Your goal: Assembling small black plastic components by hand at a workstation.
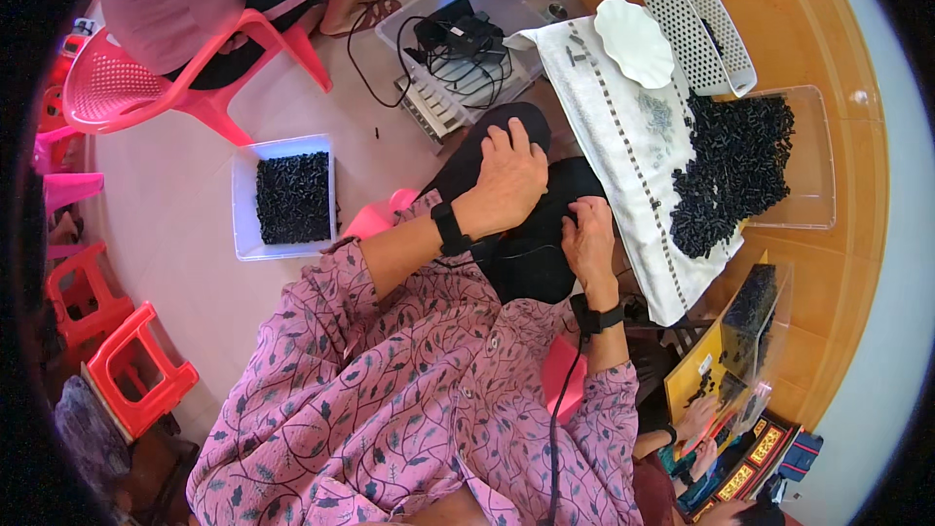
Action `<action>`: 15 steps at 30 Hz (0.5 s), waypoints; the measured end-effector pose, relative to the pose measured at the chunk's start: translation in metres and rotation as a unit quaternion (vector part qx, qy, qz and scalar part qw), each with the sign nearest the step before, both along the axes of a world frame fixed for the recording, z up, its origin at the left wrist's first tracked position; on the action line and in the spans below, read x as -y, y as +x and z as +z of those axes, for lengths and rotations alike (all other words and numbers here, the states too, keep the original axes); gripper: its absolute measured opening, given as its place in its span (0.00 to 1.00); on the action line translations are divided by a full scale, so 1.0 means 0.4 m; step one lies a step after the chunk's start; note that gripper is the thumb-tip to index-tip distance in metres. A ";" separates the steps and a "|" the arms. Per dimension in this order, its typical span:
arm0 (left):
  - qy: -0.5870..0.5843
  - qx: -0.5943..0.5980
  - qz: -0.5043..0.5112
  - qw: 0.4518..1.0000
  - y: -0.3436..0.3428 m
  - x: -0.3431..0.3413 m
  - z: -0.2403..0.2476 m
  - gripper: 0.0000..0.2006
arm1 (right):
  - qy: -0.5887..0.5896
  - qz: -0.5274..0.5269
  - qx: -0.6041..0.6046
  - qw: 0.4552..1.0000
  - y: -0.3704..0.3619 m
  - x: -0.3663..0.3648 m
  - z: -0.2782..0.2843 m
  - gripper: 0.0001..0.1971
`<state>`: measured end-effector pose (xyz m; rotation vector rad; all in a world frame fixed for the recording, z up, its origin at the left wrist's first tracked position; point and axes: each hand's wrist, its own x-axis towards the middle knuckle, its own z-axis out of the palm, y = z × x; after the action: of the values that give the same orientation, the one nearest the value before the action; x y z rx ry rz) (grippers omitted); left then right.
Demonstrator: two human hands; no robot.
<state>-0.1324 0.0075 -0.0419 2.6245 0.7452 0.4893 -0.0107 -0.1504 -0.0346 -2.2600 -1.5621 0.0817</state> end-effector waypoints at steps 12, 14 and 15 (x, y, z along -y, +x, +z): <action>-0.018 0.025 -0.124 0.992 -0.032 0.001 0.025 0.16 | -0.026 -0.052 -0.020 0.998 0.051 0.019 0.005 0.09; -0.011 0.024 -0.124 0.992 -0.046 0.002 0.032 0.13 | -0.025 -0.055 -0.006 0.998 0.045 0.014 0.015 0.08; -0.001 0.028 -0.123 0.992 -0.047 0.004 0.031 0.13 | -0.016 -0.031 0.019 0.999 0.049 0.014 0.013 0.08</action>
<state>-0.1513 0.0060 -0.0295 2.6409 0.3965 0.4881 0.0087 -0.1558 -0.0296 -2.3461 -1.5178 0.0479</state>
